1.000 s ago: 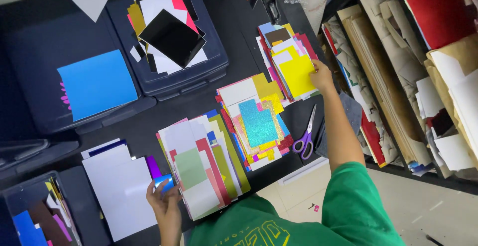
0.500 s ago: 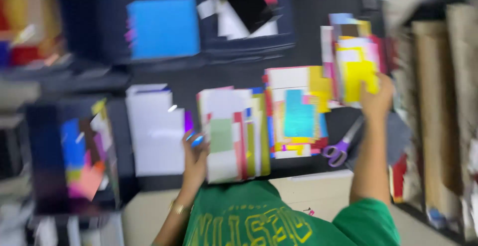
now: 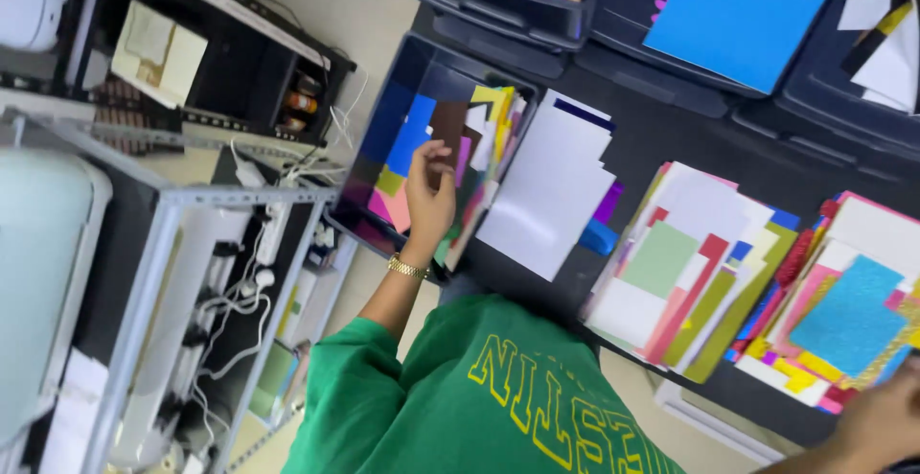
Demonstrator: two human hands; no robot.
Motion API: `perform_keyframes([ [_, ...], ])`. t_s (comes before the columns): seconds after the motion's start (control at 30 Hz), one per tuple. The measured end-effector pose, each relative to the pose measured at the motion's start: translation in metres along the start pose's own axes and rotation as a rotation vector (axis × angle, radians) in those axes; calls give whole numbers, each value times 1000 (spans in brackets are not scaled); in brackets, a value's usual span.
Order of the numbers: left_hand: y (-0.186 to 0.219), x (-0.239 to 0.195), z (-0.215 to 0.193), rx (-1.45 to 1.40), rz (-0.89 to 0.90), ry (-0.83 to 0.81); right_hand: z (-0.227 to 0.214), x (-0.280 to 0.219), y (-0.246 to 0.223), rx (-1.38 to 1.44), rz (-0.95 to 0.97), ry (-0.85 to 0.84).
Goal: The person sorts and stacks colored paper sheets from multiple bins on a table. They pick up sheets, separate them by color, and place them into organized piles on the table surface.
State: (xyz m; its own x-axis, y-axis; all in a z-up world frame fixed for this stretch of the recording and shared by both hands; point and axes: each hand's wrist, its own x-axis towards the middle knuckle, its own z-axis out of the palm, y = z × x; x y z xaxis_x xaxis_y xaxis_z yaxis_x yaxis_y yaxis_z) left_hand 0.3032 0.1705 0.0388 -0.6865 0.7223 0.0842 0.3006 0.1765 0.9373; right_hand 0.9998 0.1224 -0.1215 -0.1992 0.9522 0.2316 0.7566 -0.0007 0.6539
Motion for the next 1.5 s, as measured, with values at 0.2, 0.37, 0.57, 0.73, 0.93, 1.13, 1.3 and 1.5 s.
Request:
perform_keyframes([
  [0.2, -36, 78, -14, -118, 105, -358, -269, 133, -170, 1565, 493, 121],
  [0.37, 9, 62, -24, 96, 385, -840, -448, 179, -316, 1723, 257, -367],
  [0.57, -36, 76, -47, 20, 471, -833, -515, 173, -386, 1627, 267, -246],
  [0.73, -28, 114, -106, 22, 350, -788, -553, 172, -420, 1266, 150, -275],
  [0.93, -51, 135, -153, 57, 301, -610, -561, 171, -458, 1485, 168, -335],
  [1.13, -52, 131, -175, 48, 238, -602, -531, 165, -456, 1486, 255, -567],
  [1.3, -65, 124, -178, 14, 238, -569, -509, 166, -472, 1560, 257, -734],
  [1.5, -72, 111, -193, -17, 265, -476, -497, 177, -464, 1481, 21, -555],
])
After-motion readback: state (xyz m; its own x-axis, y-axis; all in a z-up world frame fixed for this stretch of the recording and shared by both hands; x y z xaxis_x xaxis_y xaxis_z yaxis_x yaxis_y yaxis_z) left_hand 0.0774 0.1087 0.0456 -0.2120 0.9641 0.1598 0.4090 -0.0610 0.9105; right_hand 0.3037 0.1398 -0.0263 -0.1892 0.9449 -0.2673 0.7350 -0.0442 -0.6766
